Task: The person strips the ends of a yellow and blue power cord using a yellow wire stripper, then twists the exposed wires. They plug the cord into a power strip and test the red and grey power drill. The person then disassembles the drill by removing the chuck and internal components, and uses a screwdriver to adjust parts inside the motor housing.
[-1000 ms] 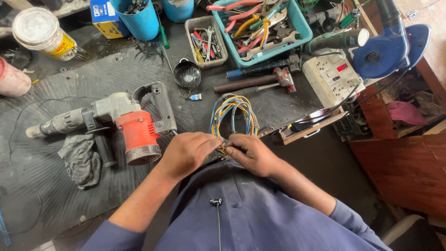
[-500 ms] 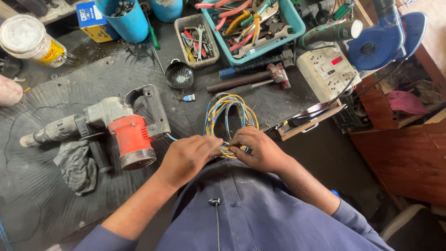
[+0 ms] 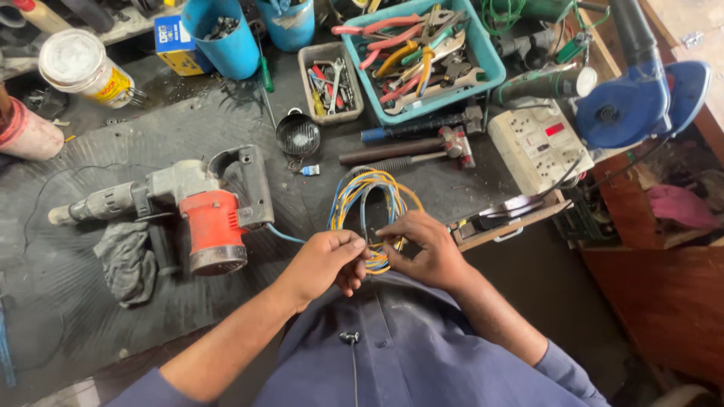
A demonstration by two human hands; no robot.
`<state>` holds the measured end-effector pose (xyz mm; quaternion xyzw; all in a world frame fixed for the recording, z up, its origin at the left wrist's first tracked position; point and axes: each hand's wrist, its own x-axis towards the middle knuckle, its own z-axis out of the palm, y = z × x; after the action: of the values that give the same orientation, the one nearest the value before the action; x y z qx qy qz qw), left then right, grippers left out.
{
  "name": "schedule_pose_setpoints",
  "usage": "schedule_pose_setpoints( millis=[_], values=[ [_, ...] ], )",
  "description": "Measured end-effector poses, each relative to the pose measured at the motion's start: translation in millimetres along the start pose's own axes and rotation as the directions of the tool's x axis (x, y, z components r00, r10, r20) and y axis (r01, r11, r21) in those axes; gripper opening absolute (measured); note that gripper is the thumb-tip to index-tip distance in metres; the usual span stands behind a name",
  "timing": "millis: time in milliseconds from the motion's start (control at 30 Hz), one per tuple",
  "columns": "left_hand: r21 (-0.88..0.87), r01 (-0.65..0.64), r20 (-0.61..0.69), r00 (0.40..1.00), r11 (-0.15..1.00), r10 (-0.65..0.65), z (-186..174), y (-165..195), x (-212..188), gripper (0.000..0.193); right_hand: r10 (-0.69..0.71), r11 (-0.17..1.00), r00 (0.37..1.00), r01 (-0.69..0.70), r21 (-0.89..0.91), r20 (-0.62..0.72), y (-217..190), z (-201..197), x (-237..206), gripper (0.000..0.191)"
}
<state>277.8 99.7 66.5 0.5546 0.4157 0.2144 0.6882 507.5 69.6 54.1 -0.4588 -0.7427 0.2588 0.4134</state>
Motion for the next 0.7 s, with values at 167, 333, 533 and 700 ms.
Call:
schedule_pose_setpoints(
  millis=[167,333,533,700],
  values=[
    [0.788,-0.454,0.066,0.734,0.416,0.676,11,25,-1,0.033,0.185,0.96,0.977,-0.202,0.192,0.104,17,-16,-8,0.014],
    [0.856,-0.502,0.241,0.601,0.126,0.762,24,25,13,0.024,0.165,0.915,0.958,-0.238,0.327,0.235,41,-35,-11,0.011],
    [0.388,-0.266,-0.16,0.924,0.882,0.348,53,-43,19,0.021,-0.124,0.967,0.959,0.06,0.246,0.254,66,-48,-7,0.014],
    [-0.427,0.139,-0.147,0.964,0.893,-0.22,64,-64,25,0.048,-0.267,0.963,0.911,0.259,0.068,0.313,67,-57,-3,0.018]
  ],
)
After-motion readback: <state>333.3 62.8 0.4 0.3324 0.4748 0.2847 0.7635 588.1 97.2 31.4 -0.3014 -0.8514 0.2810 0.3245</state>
